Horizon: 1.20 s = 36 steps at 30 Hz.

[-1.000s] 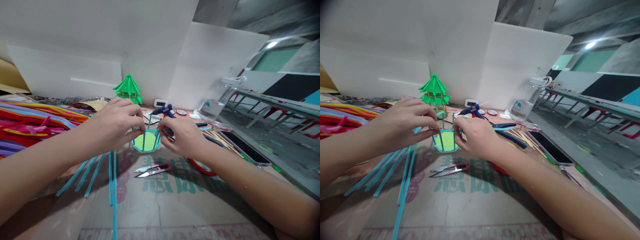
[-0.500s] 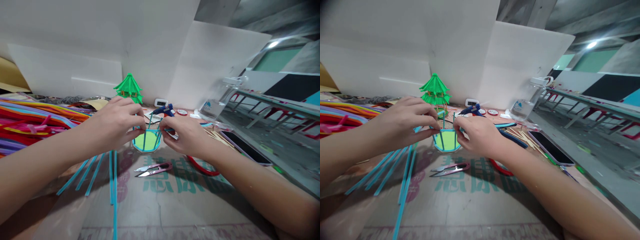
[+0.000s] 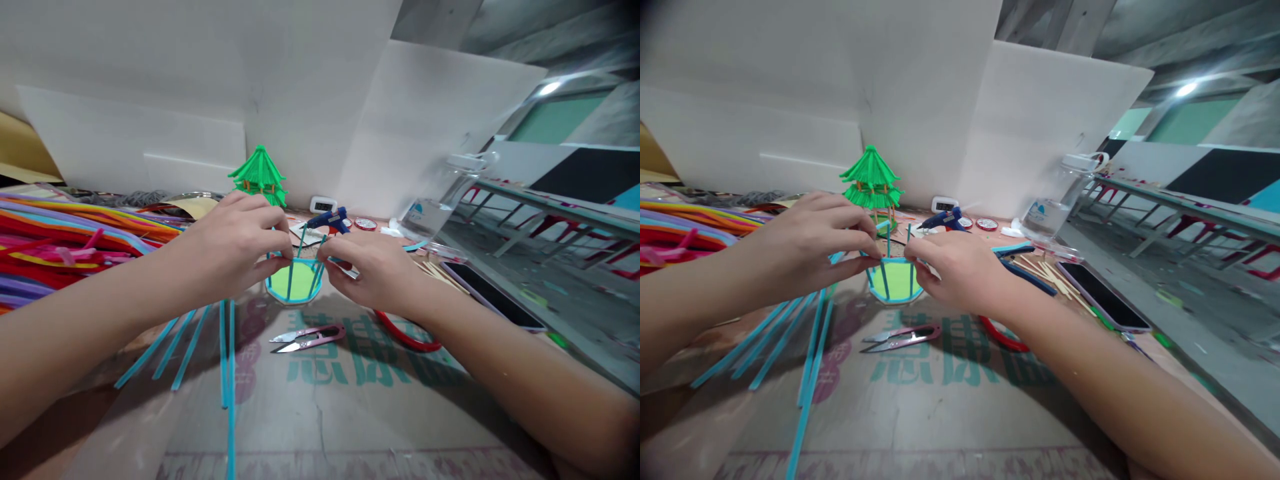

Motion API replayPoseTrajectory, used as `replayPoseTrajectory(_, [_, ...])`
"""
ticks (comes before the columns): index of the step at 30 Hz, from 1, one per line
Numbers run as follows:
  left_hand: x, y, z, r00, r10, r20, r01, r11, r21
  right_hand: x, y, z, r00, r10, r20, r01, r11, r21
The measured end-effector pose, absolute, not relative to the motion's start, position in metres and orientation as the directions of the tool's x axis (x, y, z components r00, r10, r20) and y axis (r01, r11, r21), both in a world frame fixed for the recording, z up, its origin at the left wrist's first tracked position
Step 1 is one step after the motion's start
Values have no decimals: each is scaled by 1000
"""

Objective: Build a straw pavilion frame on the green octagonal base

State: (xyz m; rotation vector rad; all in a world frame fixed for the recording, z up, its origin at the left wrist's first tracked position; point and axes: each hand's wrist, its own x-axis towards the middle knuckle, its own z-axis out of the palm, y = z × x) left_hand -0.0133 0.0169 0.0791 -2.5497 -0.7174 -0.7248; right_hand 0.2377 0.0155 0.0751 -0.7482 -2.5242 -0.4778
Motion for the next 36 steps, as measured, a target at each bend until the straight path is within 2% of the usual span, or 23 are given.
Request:
replayPoseTrajectory(9, [-18, 22, 81, 739, 342, 581, 564, -785, -256, 239, 14, 77, -725, 479, 495, 623, 763, 174])
replayPoseTrajectory(15, [-17, 19, 81, 725, 368, 582, 573, -792, -213, 240, 15, 76, -719, 473, 509, 618, 771, 157])
replayPoseTrajectory(29, [-15, 19, 79, 745, 340, 574, 547, -803, -234, 239, 17, 75, -720, 471, 509, 611, 778, 146])
replayPoseTrajectory(36, [-14, 19, 79, 733, 353, 582, 558, -801, -217, 240, 19, 75, -741, 431, 515, 575, 803, 155])
